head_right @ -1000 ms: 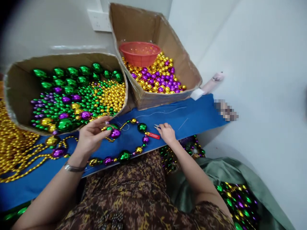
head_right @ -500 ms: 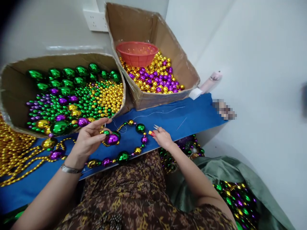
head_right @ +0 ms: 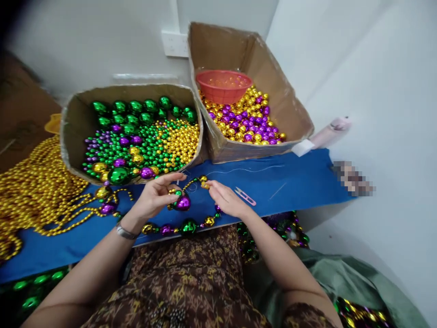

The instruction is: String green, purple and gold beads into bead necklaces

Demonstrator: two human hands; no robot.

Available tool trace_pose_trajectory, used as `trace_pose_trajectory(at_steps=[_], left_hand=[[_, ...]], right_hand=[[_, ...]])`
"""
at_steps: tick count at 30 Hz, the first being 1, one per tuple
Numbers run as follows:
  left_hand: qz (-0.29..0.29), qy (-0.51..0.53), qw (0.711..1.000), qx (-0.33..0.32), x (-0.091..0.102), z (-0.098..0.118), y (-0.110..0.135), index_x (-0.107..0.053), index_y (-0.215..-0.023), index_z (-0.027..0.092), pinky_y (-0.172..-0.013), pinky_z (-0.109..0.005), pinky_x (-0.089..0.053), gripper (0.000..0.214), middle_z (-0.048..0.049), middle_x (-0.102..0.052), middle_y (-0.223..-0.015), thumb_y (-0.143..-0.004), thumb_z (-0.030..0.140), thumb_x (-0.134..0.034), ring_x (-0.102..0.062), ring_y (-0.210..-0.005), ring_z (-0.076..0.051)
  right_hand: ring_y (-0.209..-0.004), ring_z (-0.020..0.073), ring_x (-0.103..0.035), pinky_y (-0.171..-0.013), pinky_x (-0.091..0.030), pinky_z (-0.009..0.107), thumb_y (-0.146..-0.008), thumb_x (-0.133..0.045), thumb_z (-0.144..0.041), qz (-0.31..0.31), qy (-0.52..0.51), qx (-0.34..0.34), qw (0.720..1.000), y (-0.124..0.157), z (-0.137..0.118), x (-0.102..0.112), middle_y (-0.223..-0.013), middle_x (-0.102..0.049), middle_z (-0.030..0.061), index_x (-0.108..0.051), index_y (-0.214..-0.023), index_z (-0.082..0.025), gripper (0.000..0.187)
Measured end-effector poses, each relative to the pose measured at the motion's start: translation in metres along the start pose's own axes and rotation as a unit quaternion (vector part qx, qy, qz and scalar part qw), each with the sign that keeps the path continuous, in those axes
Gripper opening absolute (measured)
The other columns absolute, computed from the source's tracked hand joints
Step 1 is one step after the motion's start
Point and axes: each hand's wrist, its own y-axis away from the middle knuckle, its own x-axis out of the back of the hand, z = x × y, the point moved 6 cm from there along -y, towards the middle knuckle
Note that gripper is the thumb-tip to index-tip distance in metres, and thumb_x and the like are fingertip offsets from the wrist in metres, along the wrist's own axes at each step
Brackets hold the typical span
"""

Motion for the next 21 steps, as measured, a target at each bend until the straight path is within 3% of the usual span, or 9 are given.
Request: trace_pose_trajectory(at_steps=[4, 8, 13, 21], left_hand=[[-0.016, -0.005, 1.000, 0.008, 0.000, 0.000, 0.003, -0.068, -0.117, 0.021, -0.060, -0.020, -0.055, 0.055, -0.0126, -0.064, -0.126, -0.064, 0.018, -0.083, -0.066, -0.081, -0.014], [-0.030, -0.003, 0.999, 0.026, 0.001, -0.004, 0.005, -0.066, -0.121, 0.022, -0.055, -0.019, -0.052, 0.057, -0.0108, -0.069, -0.113, -0.066, 0.018, -0.082, -0.064, -0.072, -0.012], [-0.036, 0.016, 0.999, 0.025, 0.002, -0.004, 0.004, -0.066, -0.121, 0.024, -0.057, -0.019, -0.053, 0.059, -0.0106, -0.064, -0.124, -0.065, 0.018, -0.083, -0.063, -0.075, -0.012], [-0.039, -0.001, 0.999, 0.004, 0.004, -0.005, 0.003, -0.065, -0.122, 0.024, -0.062, -0.024, -0.056, 0.059, -0.0108, -0.062, -0.128, -0.065, 0.021, -0.083, -0.066, -0.080, -0.015]], right_hand=[[-0.074, 0.0152, -0.060, -0.068, -0.048, 0.028, -0.100, -0.031, -0.049, -0.016, 0.007, 0.033, 0.999, -0.018, -0.023, -0.009, -0.085, -0.062, 0.0031, -0.052, -0.106, -0.022, 0.035], [-0.083, 0.0161, -0.059, -0.076, -0.044, 0.029, -0.100, -0.034, -0.046, -0.018, 0.062, 0.100, 0.993, -0.032, -0.037, -0.015, -0.090, -0.063, 0.0026, -0.053, -0.104, -0.023, 0.031], [-0.078, 0.0180, -0.054, -0.071, -0.039, 0.030, -0.097, -0.029, -0.058, -0.002, 0.103, 0.140, 0.985, -0.047, -0.040, -0.023, -0.078, -0.060, 0.0038, -0.055, -0.082, -0.020, 0.049], [-0.077, 0.0172, -0.052, -0.075, -0.038, 0.030, -0.099, -0.033, -0.046, 0.045, 0.101, 0.145, 0.983, -0.054, -0.040, -0.032, -0.073, -0.058, 0.0026, -0.055, -0.076, -0.021, 0.040]])
